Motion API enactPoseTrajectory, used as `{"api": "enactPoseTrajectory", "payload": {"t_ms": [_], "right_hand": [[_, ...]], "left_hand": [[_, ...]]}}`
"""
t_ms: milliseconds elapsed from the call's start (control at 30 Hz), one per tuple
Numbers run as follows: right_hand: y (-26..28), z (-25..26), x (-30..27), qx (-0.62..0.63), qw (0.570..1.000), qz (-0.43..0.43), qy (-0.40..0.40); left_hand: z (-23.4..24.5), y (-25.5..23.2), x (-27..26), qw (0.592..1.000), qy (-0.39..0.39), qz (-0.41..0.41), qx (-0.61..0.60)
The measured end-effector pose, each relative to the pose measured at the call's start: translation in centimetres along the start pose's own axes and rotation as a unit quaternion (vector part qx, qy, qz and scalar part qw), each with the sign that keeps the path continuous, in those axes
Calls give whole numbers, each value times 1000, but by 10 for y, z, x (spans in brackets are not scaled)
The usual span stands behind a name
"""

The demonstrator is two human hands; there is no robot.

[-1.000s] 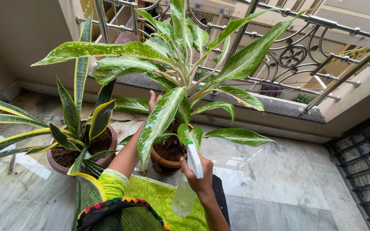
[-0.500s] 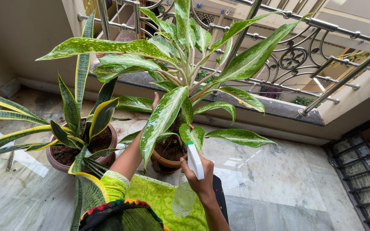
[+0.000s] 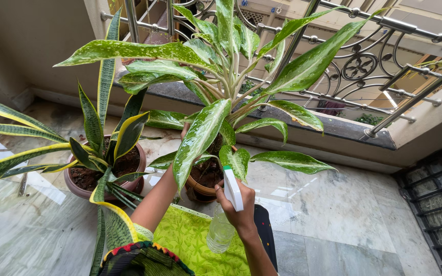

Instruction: The person sprays water on the leaves of a potted plant using a spray bottle. They hold the leaves with one hand and spray with the other, moving around the plant to cover different leaves.

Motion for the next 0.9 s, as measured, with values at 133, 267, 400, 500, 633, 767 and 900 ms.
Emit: {"api": "enactPoseTrajectory", "payload": {"t_ms": [133,267,400,500,633,767,900], "right_hand": [[1,-5,-1,29,999,-24,-1],[6,-8,-3,36,999,-34,0],[13,-12,-3,30,999,-15,9],[19,-14,-2,6,1000,10,5],[22,-17,-4,-2,1000,31,2],[20,-20,-7,31,999,-1,20],[27,-24,-11,37,999,23,25]], "left_hand": [[-4,4,-26,998,-18,-54,-22],[-10,8,-37,996,-34,-81,-19],[-32,14,-49,995,8,-59,-81],[-44,16,-63,996,-24,-65,-63],[-61,18,-77,995,-36,-67,-61],[-70,24,-88,993,-95,-70,-8],[-75,30,-94,992,-104,-68,11]]}}
Point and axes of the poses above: each hand's wrist, its own x-axis towards the middle knuckle, its own z-axis out of the back of the hand, y = z × x, the point moved 7 cm from there along x, towards the middle knuckle, and after that the axes turned 11 degrees about z, right-handed, at the moved point
